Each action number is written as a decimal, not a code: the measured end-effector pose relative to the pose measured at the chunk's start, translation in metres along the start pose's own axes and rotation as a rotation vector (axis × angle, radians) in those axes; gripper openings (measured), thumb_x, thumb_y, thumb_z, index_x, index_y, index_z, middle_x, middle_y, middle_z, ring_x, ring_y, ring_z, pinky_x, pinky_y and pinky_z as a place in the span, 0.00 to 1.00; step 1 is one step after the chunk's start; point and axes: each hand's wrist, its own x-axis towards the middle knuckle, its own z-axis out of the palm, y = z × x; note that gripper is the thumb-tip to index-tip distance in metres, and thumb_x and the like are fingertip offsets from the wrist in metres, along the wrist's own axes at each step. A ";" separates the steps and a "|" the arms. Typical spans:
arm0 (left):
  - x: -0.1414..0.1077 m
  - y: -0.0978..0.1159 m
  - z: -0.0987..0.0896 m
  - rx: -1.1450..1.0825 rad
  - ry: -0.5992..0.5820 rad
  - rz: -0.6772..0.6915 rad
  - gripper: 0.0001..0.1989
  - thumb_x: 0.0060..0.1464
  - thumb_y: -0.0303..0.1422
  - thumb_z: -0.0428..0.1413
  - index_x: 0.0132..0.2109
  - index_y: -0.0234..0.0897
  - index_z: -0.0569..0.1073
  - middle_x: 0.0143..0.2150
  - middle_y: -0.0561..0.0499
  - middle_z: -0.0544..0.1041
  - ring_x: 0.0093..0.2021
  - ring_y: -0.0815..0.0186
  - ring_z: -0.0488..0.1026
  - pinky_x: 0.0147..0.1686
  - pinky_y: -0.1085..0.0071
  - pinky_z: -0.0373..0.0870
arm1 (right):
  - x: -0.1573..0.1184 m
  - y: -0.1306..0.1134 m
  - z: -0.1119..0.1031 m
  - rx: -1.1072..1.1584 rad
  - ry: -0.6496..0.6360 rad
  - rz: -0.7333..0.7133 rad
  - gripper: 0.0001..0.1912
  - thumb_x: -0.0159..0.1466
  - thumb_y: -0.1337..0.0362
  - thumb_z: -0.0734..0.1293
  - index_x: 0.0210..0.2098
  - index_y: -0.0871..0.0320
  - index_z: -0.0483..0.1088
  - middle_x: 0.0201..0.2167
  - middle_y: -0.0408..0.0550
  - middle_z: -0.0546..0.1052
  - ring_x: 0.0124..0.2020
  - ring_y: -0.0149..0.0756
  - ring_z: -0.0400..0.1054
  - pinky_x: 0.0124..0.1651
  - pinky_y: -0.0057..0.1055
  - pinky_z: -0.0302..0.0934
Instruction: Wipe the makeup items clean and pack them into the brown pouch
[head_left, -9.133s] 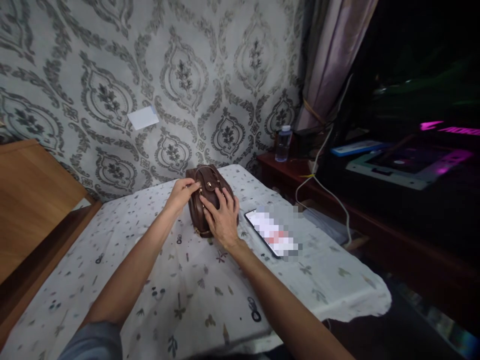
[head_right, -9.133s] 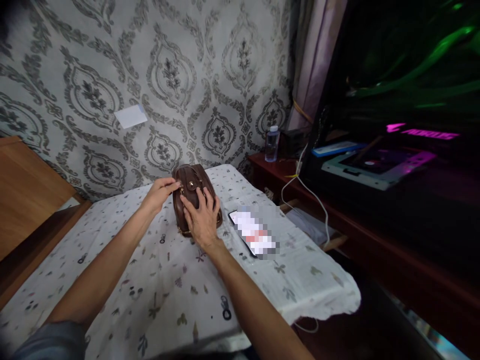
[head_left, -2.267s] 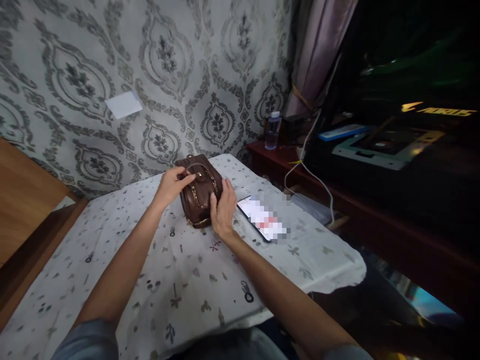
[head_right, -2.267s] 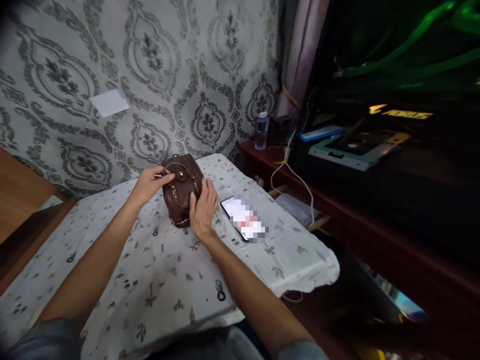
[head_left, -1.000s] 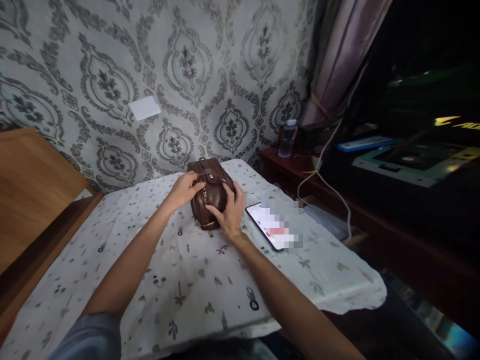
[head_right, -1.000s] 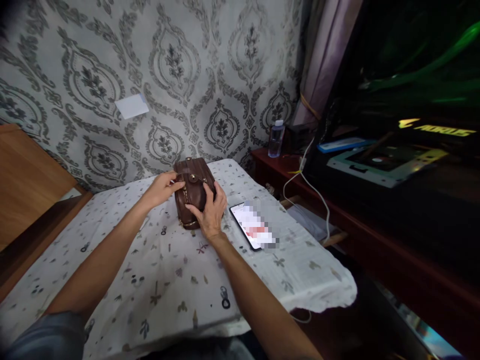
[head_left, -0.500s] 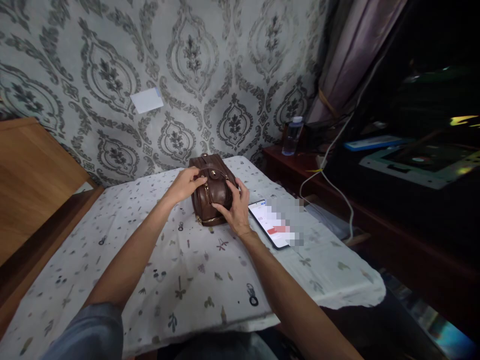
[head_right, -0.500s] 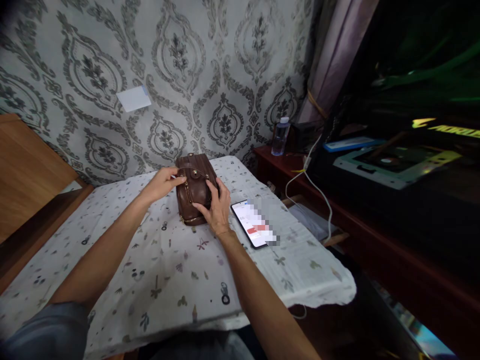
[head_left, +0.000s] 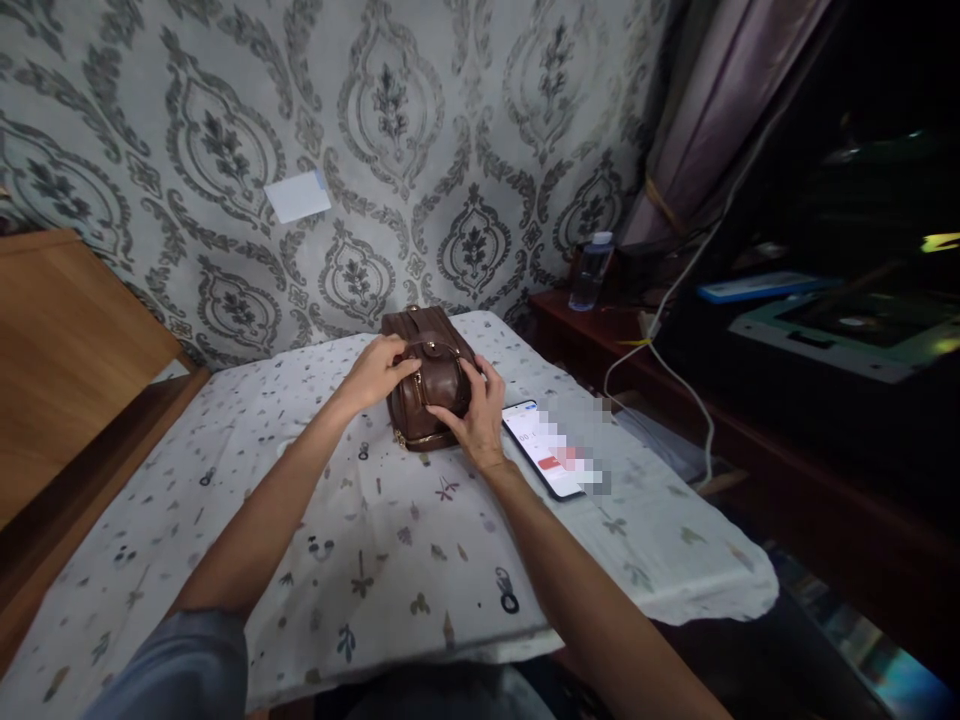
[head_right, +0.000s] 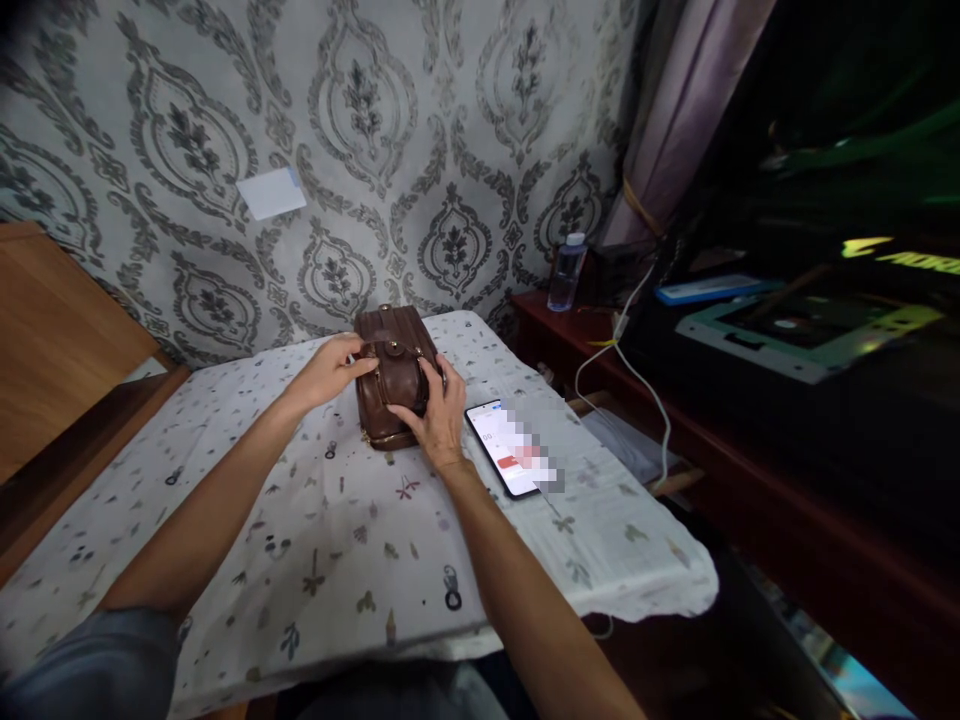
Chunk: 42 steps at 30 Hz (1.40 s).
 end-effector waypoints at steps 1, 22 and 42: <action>0.000 -0.001 0.001 0.009 -0.002 0.007 0.11 0.55 0.33 0.54 0.25 0.37 0.67 0.29 0.52 0.67 0.34 0.62 0.67 0.35 0.67 0.60 | 0.000 0.000 0.000 0.001 -0.004 -0.001 0.37 0.65 0.44 0.66 0.67 0.52 0.54 0.64 0.60 0.59 0.65 0.55 0.57 0.64 0.58 0.57; -0.017 0.024 0.000 0.168 -0.043 -0.001 0.04 0.59 0.31 0.53 0.35 0.39 0.70 0.36 0.48 0.72 0.40 0.57 0.67 0.40 0.63 0.63 | -0.005 0.000 0.001 0.061 -0.033 0.070 0.52 0.61 0.40 0.67 0.72 0.61 0.42 0.67 0.68 0.53 0.70 0.58 0.48 0.68 0.60 0.50; 0.040 0.028 0.045 0.154 0.175 -0.082 0.03 0.55 0.33 0.58 0.35 0.39 0.75 0.35 0.49 0.76 0.41 0.56 0.71 0.45 0.62 0.66 | -0.004 -0.002 -0.007 0.302 -0.192 0.244 0.49 0.67 0.39 0.58 0.74 0.61 0.35 0.72 0.65 0.50 0.73 0.50 0.45 0.73 0.53 0.46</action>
